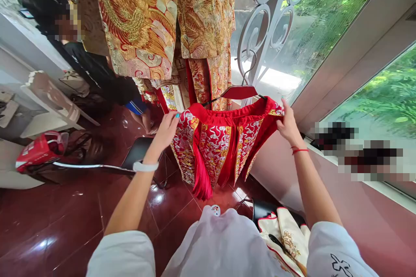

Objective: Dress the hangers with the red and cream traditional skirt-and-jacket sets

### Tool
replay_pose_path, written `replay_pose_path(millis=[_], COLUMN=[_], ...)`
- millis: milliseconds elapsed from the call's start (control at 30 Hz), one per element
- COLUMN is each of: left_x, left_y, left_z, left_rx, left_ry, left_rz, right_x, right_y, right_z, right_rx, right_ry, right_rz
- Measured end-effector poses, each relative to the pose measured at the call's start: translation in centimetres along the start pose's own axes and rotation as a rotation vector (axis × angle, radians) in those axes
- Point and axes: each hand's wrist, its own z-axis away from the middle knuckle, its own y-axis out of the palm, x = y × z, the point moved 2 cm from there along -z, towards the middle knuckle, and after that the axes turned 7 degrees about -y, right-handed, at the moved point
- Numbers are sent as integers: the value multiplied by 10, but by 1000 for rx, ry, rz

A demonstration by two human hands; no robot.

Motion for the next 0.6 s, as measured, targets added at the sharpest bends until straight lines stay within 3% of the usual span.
replay_pose_path(millis=[100,133,200,267,367,467,600], left_x=[-17,-22,-29,-27,-17,-9,-8], left_y=[31,50,99,152,210,238,247], left_z=[45,60,84,95,90,81,76], left_rx=[-270,-249,8,234,296,272,175], left_ry=[121,170,231,136,-83,-179,-226], left_rz=[-67,-57,25,145,201,229,405], right_x=[36,49,72,87,92,89,85], right_y=[20,33,67,98,121,122,118], right_z=[28,37,48,52,51,54,57], right_rx=[-312,-344,-144,55,75,-22,-189], right_ry=[117,164,234,306,368,373,359], right_rz=[44,-9,-195,-349,-386,-312,-286])
